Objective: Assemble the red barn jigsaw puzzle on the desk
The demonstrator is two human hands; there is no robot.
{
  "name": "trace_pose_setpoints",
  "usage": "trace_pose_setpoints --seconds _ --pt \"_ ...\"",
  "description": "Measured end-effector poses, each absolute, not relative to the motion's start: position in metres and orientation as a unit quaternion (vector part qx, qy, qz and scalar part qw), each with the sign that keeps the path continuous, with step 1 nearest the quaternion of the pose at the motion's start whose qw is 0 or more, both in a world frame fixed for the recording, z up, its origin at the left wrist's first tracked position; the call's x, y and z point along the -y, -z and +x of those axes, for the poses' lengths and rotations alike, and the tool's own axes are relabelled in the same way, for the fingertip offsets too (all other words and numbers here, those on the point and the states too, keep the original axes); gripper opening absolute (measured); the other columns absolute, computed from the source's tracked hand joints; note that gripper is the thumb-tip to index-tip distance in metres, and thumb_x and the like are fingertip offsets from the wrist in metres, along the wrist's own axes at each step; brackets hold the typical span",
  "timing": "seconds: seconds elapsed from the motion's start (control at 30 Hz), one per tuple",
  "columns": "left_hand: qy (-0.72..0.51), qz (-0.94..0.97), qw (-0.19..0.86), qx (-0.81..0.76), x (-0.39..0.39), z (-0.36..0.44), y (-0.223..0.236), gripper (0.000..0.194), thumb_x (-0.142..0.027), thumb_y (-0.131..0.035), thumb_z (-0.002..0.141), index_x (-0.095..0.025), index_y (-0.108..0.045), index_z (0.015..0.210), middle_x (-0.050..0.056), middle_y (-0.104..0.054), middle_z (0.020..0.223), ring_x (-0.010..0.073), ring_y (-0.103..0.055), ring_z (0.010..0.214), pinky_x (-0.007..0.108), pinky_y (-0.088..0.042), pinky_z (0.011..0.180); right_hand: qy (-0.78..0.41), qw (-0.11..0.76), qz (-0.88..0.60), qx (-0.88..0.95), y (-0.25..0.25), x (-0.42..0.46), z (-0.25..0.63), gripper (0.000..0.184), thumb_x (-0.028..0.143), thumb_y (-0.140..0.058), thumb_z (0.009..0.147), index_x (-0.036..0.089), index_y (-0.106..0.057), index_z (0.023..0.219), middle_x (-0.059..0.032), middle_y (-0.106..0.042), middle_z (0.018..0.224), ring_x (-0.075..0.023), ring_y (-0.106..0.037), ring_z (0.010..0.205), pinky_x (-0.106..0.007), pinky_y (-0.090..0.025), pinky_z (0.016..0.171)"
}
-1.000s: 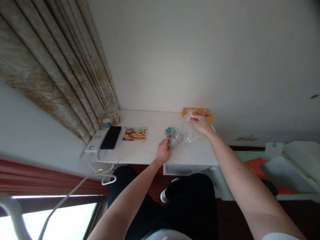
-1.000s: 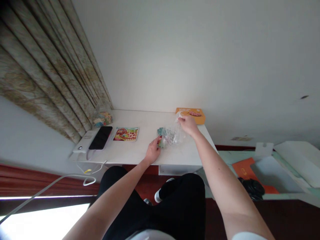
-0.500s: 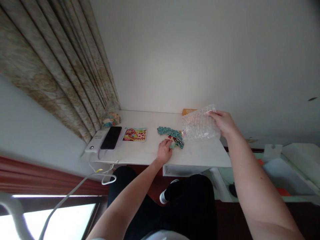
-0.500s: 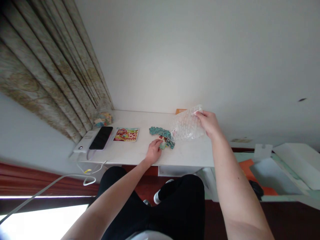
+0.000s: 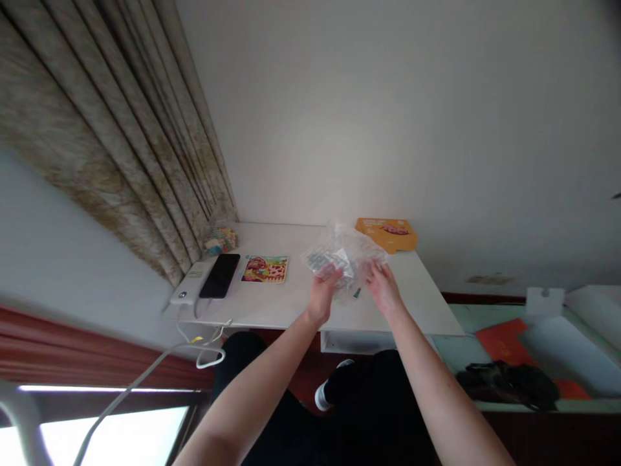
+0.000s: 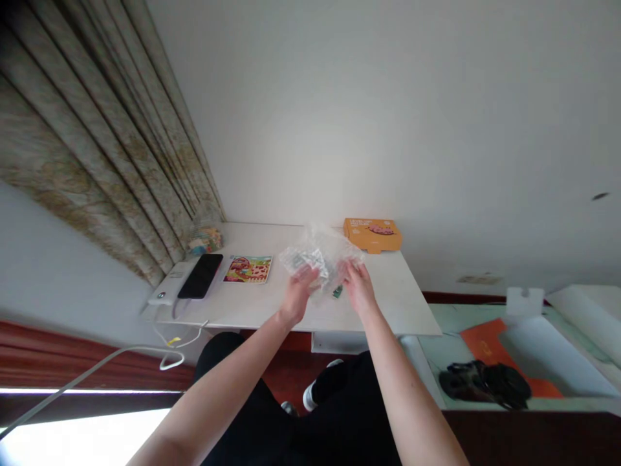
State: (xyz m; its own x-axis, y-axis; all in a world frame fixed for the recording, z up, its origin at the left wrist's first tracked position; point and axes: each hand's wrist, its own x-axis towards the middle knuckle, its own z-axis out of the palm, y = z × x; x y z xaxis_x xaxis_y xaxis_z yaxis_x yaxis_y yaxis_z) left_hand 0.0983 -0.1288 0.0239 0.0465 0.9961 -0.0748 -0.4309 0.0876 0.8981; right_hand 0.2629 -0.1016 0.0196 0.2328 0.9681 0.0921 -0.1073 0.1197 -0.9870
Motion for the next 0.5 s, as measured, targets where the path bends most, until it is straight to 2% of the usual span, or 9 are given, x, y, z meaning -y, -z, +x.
trace_pose_setpoints --seconds 0.07,0.17,0.23,0.33,0.5 --pt "-0.59 0.367 0.566 -0.444 0.109 0.075 -0.03 0.046 -0.047 -0.08 0.075 -0.018 -0.069 0.109 0.01 -0.074 0.111 0.0259 -0.07 0.102 0.039 -0.055 0.089 -0.413 0.574 -0.523 0.477 -0.008 0.101 0.265 0.055 0.075 -0.063 0.081 0.025 -0.06 0.105 -0.0099 -0.074 0.108 -0.0252 -0.07 0.098 -0.035 -0.056 0.077" --pt "-0.627 0.405 0.478 -0.463 0.066 0.021 -0.048 0.037 -0.037 -0.079 0.069 -0.017 -0.071 0.1 0.007 -0.075 0.099 0.0227 -0.07 0.095 0.036 -0.053 0.087 -0.272 0.539 -0.598 0.527 0.015 0.093 0.282 0.059 0.076 -0.05 0.087 0.021 -0.061 0.107 -0.0149 -0.072 0.111 -0.027 -0.067 0.103 -0.041 -0.054 0.088" --pt "-0.628 0.436 0.421 -0.488 0.034 -0.027 -0.065 0.032 -0.03 -0.076 0.068 -0.018 -0.072 0.098 0.004 -0.074 0.091 0.0207 -0.069 0.091 0.033 -0.053 0.083 -0.175 0.507 -0.654 0.533 0.033 0.089 0.295 0.063 0.075 -0.042 0.089 0.018 -0.062 0.108 -0.019 -0.071 0.113 -0.0296 -0.065 0.103 -0.047 -0.051 0.094" --pt "-0.609 0.418 0.338 -0.584 -0.01 -0.102 -0.089 0.02 -0.021 -0.068 0.069 -0.018 -0.068 0.089 0.002 -0.069 0.079 0.0195 -0.066 0.08 0.03 -0.051 0.072 -0.097 0.445 -0.707 0.541 0.056 0.087 0.307 0.065 0.07 -0.034 0.093 0.014 -0.065 0.108 -0.023 -0.07 0.113 -0.0336 -0.063 0.105 -0.052 -0.047 0.097" --pt "-0.602 0.404 0.273 -0.633 -0.055 -0.177 -0.099 0.015 -0.014 -0.067 0.069 -0.019 -0.062 0.083 0.003 -0.068 0.083 0.0183 -0.064 0.084 0.031 -0.051 0.079 -0.041 0.369 -0.732 0.571 0.068 0.091 0.303 0.056 0.06 -0.034 0.097 0.017 -0.066 0.113 -0.0193 -0.069 0.116 -0.0345 -0.061 0.109 -0.05 -0.045 0.096"
